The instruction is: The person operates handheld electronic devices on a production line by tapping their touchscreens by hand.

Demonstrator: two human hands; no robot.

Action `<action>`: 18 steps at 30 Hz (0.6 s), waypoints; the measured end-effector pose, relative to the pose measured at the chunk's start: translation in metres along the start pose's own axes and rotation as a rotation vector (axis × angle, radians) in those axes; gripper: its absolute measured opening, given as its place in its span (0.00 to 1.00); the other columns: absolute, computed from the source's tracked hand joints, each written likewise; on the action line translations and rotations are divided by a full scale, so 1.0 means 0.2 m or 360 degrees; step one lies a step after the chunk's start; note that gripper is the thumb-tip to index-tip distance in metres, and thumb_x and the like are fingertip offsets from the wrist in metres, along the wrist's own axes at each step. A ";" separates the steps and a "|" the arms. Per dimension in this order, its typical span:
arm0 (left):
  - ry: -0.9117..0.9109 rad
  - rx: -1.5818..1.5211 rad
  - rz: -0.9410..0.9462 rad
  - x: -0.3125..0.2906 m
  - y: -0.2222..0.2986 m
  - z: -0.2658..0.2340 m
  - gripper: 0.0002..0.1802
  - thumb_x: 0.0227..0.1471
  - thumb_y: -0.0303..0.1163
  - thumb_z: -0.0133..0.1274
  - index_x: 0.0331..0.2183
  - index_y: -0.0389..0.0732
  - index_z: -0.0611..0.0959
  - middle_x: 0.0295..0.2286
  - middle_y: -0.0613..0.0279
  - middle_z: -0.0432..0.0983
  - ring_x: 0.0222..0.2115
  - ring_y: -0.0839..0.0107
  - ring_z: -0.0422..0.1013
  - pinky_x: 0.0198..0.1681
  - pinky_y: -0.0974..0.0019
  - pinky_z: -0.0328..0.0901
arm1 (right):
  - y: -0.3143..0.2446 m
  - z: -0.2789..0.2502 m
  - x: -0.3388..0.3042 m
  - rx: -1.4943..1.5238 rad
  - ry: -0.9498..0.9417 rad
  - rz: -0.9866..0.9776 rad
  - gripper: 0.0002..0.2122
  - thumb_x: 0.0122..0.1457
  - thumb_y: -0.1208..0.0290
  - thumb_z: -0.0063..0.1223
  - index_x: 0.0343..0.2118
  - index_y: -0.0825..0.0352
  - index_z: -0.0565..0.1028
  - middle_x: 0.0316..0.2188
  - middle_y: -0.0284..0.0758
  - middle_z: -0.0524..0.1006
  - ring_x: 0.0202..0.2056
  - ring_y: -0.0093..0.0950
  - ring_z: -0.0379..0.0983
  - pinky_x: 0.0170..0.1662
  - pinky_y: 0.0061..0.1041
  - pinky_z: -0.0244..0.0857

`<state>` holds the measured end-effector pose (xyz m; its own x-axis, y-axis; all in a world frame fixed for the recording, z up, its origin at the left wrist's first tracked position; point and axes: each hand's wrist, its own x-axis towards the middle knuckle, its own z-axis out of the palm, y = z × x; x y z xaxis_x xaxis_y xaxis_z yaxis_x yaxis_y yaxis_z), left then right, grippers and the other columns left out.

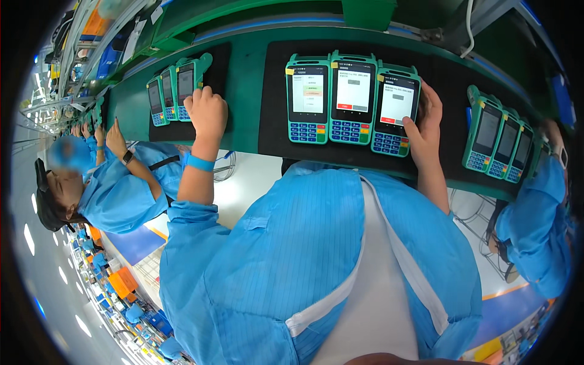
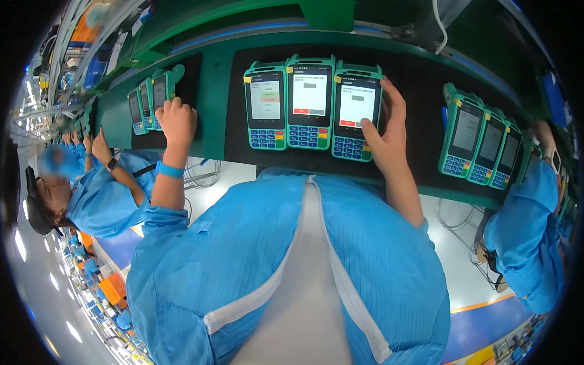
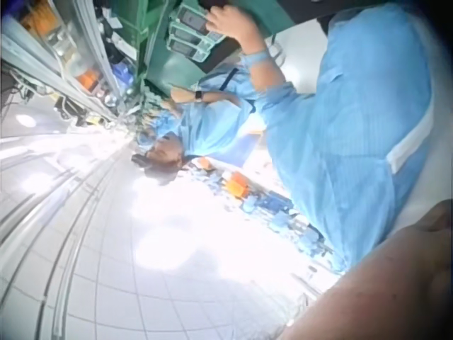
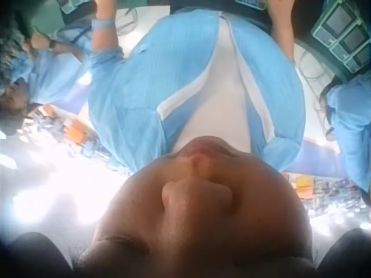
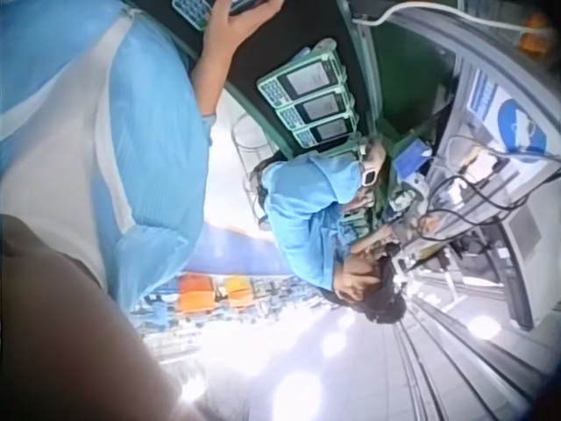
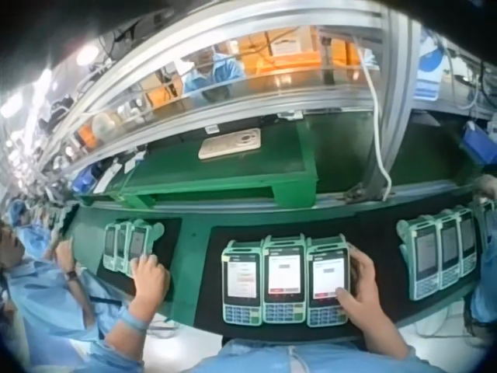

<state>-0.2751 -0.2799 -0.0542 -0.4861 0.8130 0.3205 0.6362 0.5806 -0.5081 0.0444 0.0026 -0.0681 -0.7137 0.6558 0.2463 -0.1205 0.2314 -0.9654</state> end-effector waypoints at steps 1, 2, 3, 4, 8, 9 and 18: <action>-0.0021 -0.0006 -0.0036 -0.01 0.02 -0.03 0.06 0.34 0.32 0.55 0.14 0.42 0.80 0.23 0.63 0.68 0.32 0.65 0.66 0.37 0.58 0.56 | 0.00 0.00 0.00 0.0010 0.0014 -0.0001 0.33 0.49 0.72 0.51 0.59 0.65 0.53 0.60 0.48 0.52 0.60 0.41 0.53 0.62 0.38 0.47; -0.0046 -0.0070 -0.0025 -0.01 0.05 -0.06 0.05 0.34 0.31 0.55 0.15 0.41 0.80 0.23 0.63 0.68 0.32 0.65 0.66 0.36 0.58 0.56 | 0.00 0.00 0.00 -0.0005 0.0010 -0.0010 0.33 0.49 0.72 0.51 0.59 0.65 0.53 0.60 0.48 0.52 0.60 0.41 0.53 0.62 0.38 0.47; -0.0064 -0.0170 0.0014 -0.02 0.09 -0.10 0.05 0.34 0.31 0.55 0.15 0.40 0.80 0.23 0.63 0.68 0.32 0.65 0.66 0.37 0.58 0.56 | 0.00 0.00 0.00 -0.0024 -0.0007 -0.0014 0.33 0.49 0.72 0.51 0.59 0.65 0.53 0.61 0.48 0.52 0.60 0.42 0.53 0.62 0.38 0.48; -0.0037 -0.0211 0.0015 -0.04 0.14 -0.13 0.05 0.34 0.31 0.56 0.16 0.40 0.80 0.24 0.63 0.68 0.33 0.65 0.66 0.37 0.58 0.56 | 0.00 0.00 0.00 -0.0019 -0.0004 -0.0012 0.33 0.49 0.72 0.51 0.59 0.65 0.53 0.61 0.48 0.52 0.60 0.42 0.53 0.62 0.38 0.48; 0.0022 -0.0455 0.0052 -0.06 0.30 -0.22 0.04 0.35 0.29 0.57 0.18 0.39 0.80 0.25 0.63 0.68 0.33 0.64 0.65 0.38 0.58 0.56 | 0.01 0.00 0.00 0.0002 0.0013 -0.0013 0.33 0.49 0.72 0.51 0.59 0.65 0.53 0.60 0.47 0.53 0.60 0.41 0.53 0.62 0.37 0.47; 0.0002 -0.0467 0.0038 -0.06 0.32 -0.23 0.04 0.35 0.28 0.56 0.17 0.39 0.79 0.25 0.63 0.68 0.33 0.64 0.65 0.38 0.58 0.56 | 0.01 0.00 0.00 0.0009 0.0009 -0.0012 0.33 0.49 0.72 0.51 0.59 0.65 0.53 0.60 0.47 0.53 0.61 0.41 0.53 0.62 0.37 0.47; 0.0077 -0.1125 -0.0202 -0.12 0.34 -0.31 0.05 0.40 0.29 0.57 0.26 0.45 0.83 0.23 0.66 0.66 0.30 0.67 0.65 0.35 0.60 0.53 | 0.03 0.01 0.00 0.0004 0.0083 -0.0008 0.33 0.50 0.72 0.51 0.59 0.67 0.51 0.60 0.45 0.54 0.61 0.39 0.50 0.63 0.38 0.43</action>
<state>-0.1827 -0.2566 -0.0477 -0.5652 0.7289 0.3864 0.8203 0.5464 0.1691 0.0417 0.0034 -0.0745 -0.6762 0.6910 0.2554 -0.1258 0.2333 -0.9642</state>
